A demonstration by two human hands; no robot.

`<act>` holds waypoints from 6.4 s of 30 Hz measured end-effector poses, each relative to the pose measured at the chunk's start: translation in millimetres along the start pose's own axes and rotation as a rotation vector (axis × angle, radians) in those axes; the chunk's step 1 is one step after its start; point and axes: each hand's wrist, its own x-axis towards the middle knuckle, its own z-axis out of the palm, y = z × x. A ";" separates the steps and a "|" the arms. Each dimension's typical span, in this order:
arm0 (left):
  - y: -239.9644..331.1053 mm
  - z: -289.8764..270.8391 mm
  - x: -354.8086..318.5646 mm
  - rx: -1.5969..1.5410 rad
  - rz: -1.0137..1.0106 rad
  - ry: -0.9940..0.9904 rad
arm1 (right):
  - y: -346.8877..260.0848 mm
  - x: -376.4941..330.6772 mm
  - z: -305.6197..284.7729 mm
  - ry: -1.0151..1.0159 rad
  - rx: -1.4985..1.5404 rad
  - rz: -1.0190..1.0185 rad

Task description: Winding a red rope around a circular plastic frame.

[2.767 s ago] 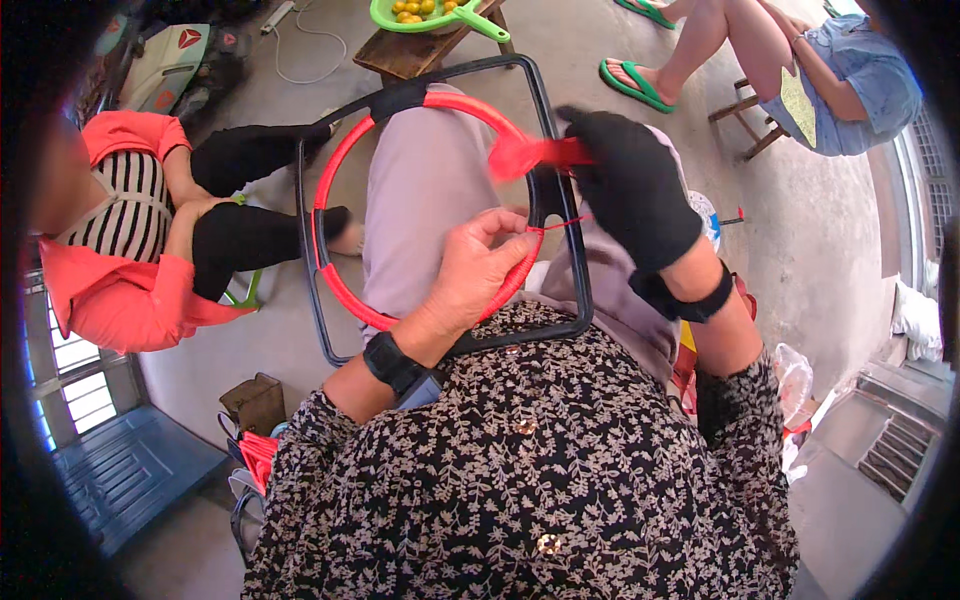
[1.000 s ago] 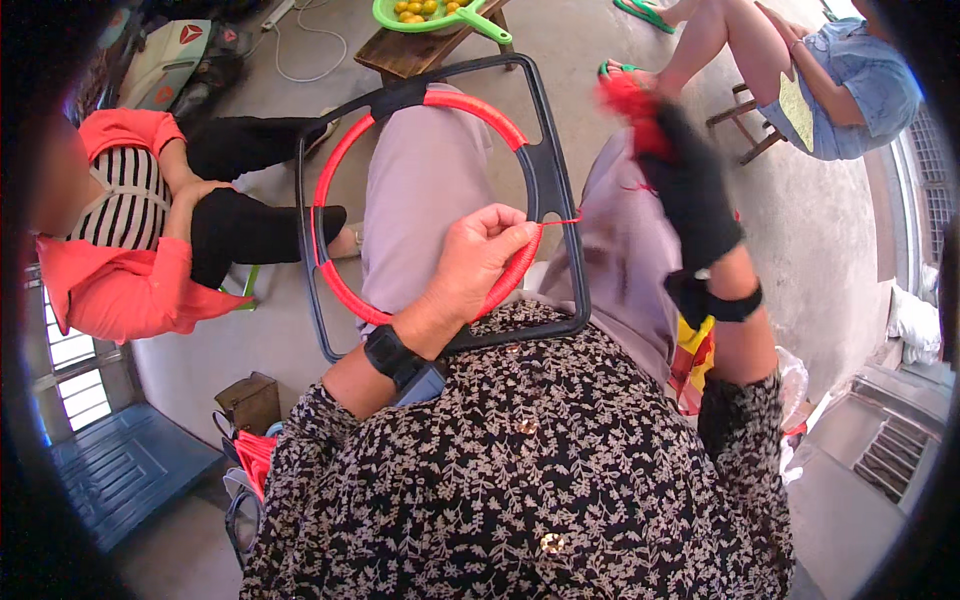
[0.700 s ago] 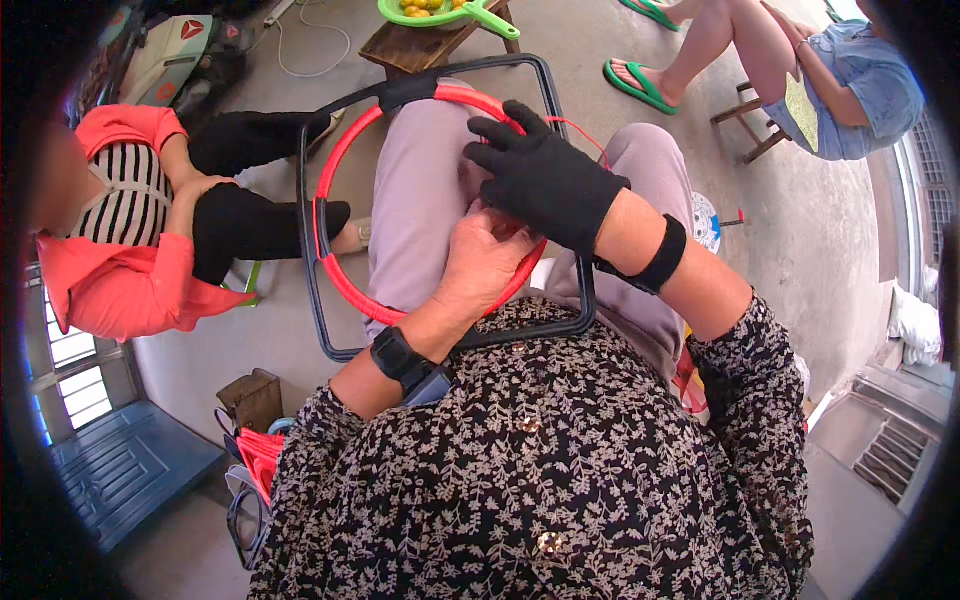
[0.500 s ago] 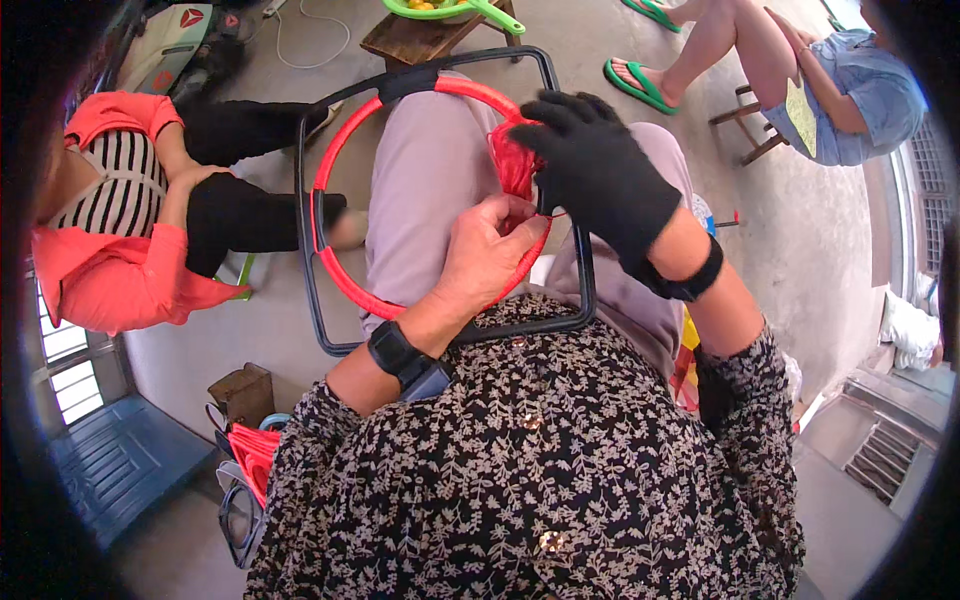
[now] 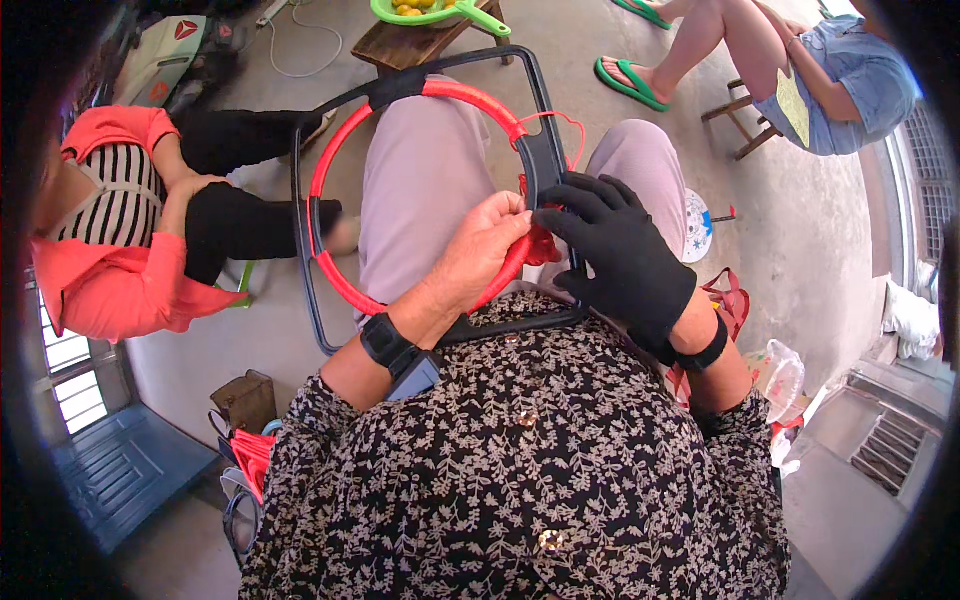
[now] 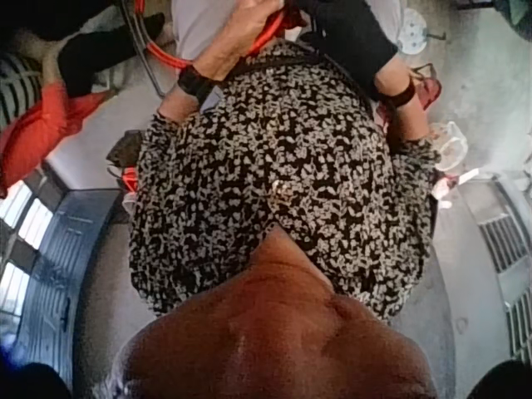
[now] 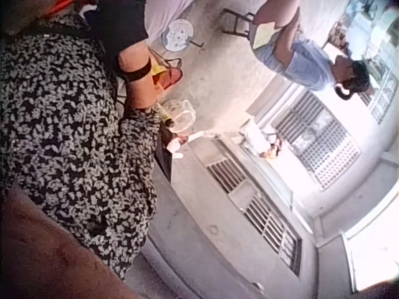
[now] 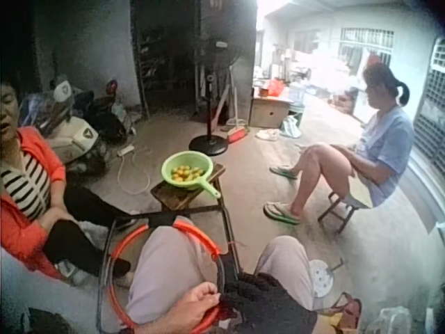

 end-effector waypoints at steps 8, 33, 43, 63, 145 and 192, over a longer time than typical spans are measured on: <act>-11.5 -10.3 6.9 -0.102 0.026 0.006 | 4.5 3.5 -4.0 -0.055 0.009 -0.029; 2.0 -9.4 -1.0 -0.163 -0.171 0.085 | 138.2 -176.1 -62.0 0.890 1.453 0.560; 7.6 -2.9 -1.9 -0.166 -0.107 0.125 | 200.1 -145.7 -49.2 0.844 1.294 0.778; 1.5 1.7 -3.9 0.513 0.133 0.249 | 38.8 79.2 19.9 0.242 -0.236 -0.167; -1.6 -7.6 -1.9 -0.151 -0.162 0.137 | 72.4 -118.4 -55.3 0.865 0.704 0.676; -7.8 -11.4 6.7 -0.189 0.013 0.109 | 5.4 6.8 14.7 0.093 0.057 -0.066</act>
